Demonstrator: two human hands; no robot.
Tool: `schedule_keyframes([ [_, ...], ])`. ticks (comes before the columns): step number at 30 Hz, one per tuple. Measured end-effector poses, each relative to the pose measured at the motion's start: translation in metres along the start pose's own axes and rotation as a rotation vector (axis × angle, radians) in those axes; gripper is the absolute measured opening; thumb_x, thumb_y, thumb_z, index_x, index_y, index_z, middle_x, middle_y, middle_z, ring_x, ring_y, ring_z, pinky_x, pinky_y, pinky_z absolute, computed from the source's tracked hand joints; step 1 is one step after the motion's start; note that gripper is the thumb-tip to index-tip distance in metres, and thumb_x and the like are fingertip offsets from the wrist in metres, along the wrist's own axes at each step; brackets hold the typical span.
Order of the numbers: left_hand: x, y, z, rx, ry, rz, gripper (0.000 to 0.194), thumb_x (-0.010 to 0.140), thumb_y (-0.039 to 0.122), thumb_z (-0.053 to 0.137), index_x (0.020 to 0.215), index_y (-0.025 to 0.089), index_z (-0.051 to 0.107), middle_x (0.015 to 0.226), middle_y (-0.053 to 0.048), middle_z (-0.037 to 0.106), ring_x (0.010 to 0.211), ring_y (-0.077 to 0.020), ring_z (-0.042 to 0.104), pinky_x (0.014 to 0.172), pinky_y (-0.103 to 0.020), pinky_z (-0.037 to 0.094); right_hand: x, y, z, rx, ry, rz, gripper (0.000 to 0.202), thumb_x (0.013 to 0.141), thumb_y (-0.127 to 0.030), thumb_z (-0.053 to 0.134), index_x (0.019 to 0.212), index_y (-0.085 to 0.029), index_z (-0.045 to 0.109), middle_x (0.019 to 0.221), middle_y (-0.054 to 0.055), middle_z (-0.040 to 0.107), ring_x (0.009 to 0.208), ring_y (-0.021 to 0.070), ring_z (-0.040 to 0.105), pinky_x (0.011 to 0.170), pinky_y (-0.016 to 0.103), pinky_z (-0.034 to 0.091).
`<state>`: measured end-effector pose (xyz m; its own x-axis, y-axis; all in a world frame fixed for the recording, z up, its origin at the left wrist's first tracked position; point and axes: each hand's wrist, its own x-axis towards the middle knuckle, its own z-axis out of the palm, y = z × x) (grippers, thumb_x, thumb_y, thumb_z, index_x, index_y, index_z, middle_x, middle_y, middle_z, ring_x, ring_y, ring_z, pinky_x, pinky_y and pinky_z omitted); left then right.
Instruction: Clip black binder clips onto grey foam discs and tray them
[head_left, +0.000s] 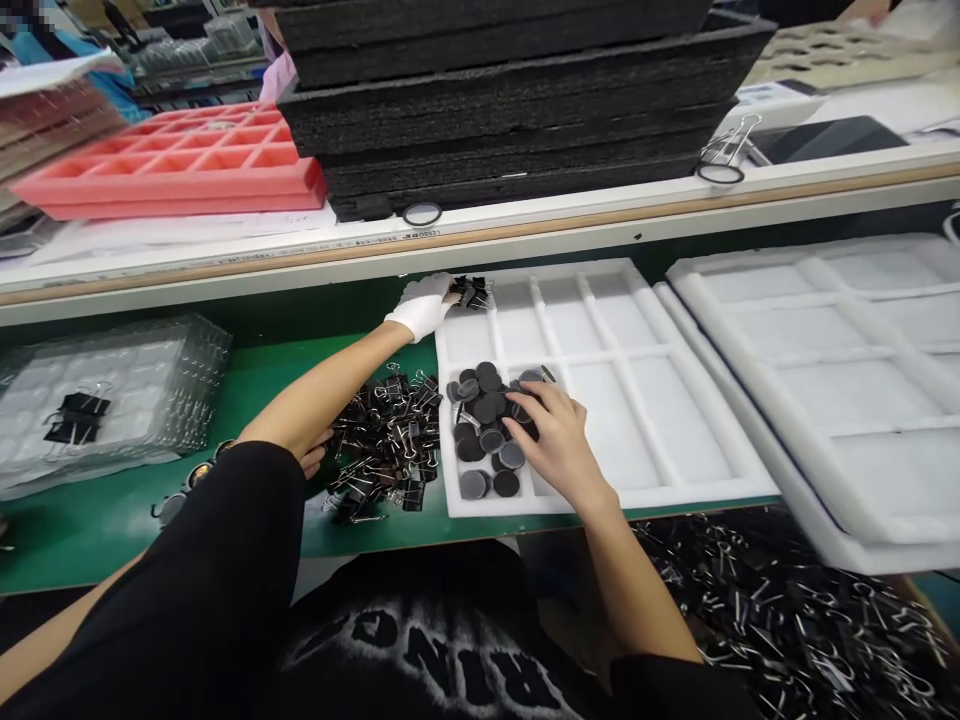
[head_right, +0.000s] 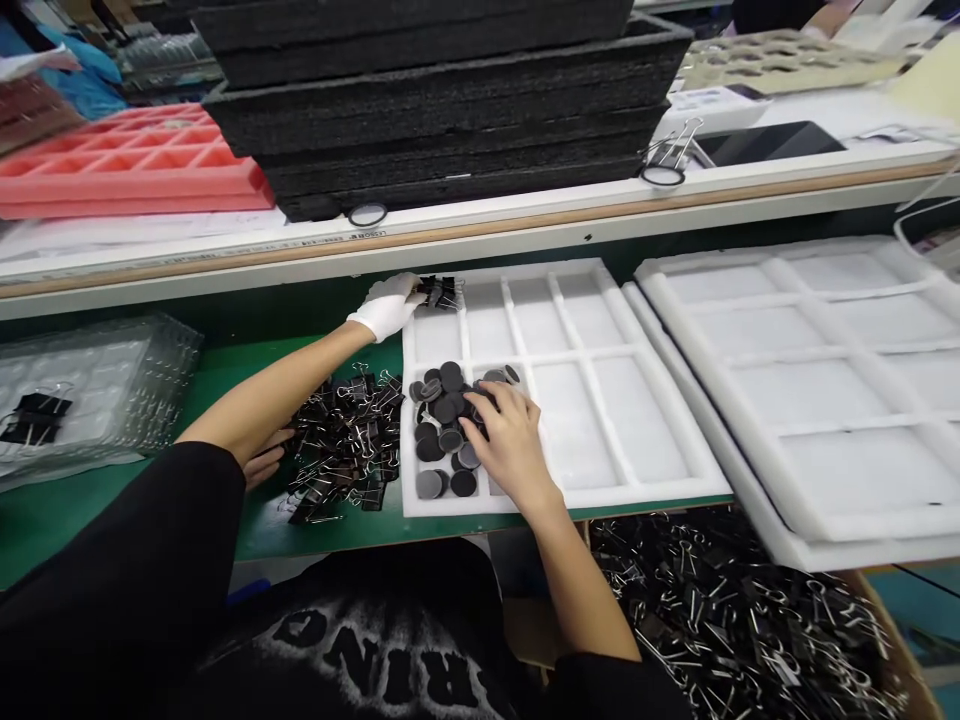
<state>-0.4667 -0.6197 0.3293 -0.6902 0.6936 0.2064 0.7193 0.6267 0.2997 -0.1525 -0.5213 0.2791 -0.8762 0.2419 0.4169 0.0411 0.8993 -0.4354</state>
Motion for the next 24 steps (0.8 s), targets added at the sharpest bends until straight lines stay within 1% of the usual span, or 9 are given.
schedule_keyframes([
  [3, 0.004, -0.01, 0.011, 0.093, 0.018, -0.02, 0.041, 0.104, 0.037, 0.052, 0.136, 0.014, 0.063, 0.138, -0.018, 0.067, 0.128, -0.0354, 0.058, 0.108, -0.047, 0.038, 0.006, -0.002, -0.001, -0.05, -0.08, -0.061, 0.03, 0.104, -0.034, 0.054, 0.13, -0.024, 0.068, 0.142, 0.016, 0.065, 0.139, 0.0371, 0.054, 0.108, 0.057, 0.041],
  [5, 0.002, -0.012, 0.015, 0.045, 0.04, -0.045, 0.041, 0.104, 0.038, 0.05, 0.137, 0.018, 0.063, 0.138, -0.015, 0.068, 0.129, -0.0333, 0.058, 0.109, -0.044, 0.037, 0.013, -0.004, -0.001, -0.067, -0.113, -0.081, 0.03, 0.105, -0.033, 0.053, 0.13, -0.024, 0.069, 0.143, 0.016, 0.064, 0.139, 0.0363, 0.053, 0.109, 0.056, 0.04],
  [8, 0.004, -0.01, 0.02, -0.026, 0.054, -0.086, 0.04, 0.105, 0.038, 0.047, 0.138, 0.022, 0.062, 0.135, -0.011, 0.071, 0.126, -0.0308, 0.061, 0.105, -0.041, 0.04, 0.029, -0.007, 0.002, -0.082, -0.17, -0.087, 0.032, 0.106, -0.033, 0.052, 0.13, -0.023, 0.069, 0.143, 0.015, 0.064, 0.136, 0.0352, 0.055, 0.11, 0.057, 0.039],
  [10, 0.009, -0.009, 0.024, 0.006, 0.033, -0.076, 0.039, 0.104, 0.039, 0.049, 0.135, 0.022, 0.063, 0.133, -0.011, 0.071, 0.126, -0.0326, 0.061, 0.103, -0.043, 0.04, 0.039, -0.011, 0.006, -0.113, -0.217, -0.088, 0.033, 0.106, -0.033, 0.051, 0.132, -0.022, 0.069, 0.145, 0.016, 0.064, 0.137, 0.0363, 0.054, 0.111, 0.059, 0.039],
  [14, 0.018, -0.012, 0.03, 0.122, -0.047, -0.048, 0.037, 0.102, 0.04, 0.052, 0.13, 0.018, 0.066, 0.127, -0.017, 0.071, 0.123, -0.0365, 0.062, 0.099, -0.045, 0.04, 0.052, -0.016, 0.012, -0.181, -0.307, -0.1, 0.038, 0.106, -0.032, 0.051, 0.138, -0.02, 0.067, 0.148, 0.017, 0.063, 0.138, 0.0397, 0.053, 0.11, 0.063, 0.039],
  [17, 0.019, -0.015, 0.029, 0.178, -0.106, -0.047, 0.037, 0.103, 0.039, 0.052, 0.129, 0.018, 0.066, 0.122, -0.018, 0.072, 0.118, -0.0366, 0.063, 0.097, -0.045, 0.04, 0.058, -0.018, 0.009, -0.181, -0.369, -0.092, 0.039, 0.107, -0.037, 0.05, 0.138, -0.021, 0.067, 0.149, 0.016, 0.064, 0.136, 0.0395, 0.057, 0.11, 0.065, 0.039],
  [19, 0.017, -0.012, 0.026, 0.213, -0.132, -0.042, 0.038, 0.103, 0.04, 0.05, 0.13, 0.018, 0.066, 0.124, -0.018, 0.071, 0.119, -0.0368, 0.062, 0.098, -0.045, 0.04, 0.063, -0.018, 0.003, -0.164, -0.393, -0.072, 0.039, 0.108, -0.041, 0.049, 0.138, -0.022, 0.067, 0.149, 0.015, 0.064, 0.136, 0.0393, 0.058, 0.11, 0.065, 0.039],
  [21, 0.013, -0.007, 0.022, 0.264, -0.115, -0.033, 0.044, 0.103, 0.044, 0.051, 0.133, 0.015, 0.065, 0.131, -0.02, 0.068, 0.122, -0.0385, 0.061, 0.098, -0.046, 0.041, 0.069, -0.018, -0.002, -0.142, -0.394, -0.051, 0.041, 0.108, -0.043, 0.048, 0.138, -0.021, 0.066, 0.148, 0.014, 0.064, 0.137, 0.0389, 0.058, 0.111, 0.064, 0.04],
  [24, 0.001, -0.002, 0.009, 0.334, -0.033, 0.005, 0.054, 0.103, 0.049, 0.05, 0.136, 0.009, 0.064, 0.134, -0.025, 0.065, 0.122, -0.0404, 0.061, 0.099, -0.047, 0.042, 0.078, -0.018, -0.006, -0.115, -0.436, -0.047, 0.041, 0.109, -0.042, 0.044, 0.138, -0.021, 0.066, 0.145, 0.013, 0.067, 0.132, 0.0381, 0.06, 0.108, 0.061, 0.043],
])
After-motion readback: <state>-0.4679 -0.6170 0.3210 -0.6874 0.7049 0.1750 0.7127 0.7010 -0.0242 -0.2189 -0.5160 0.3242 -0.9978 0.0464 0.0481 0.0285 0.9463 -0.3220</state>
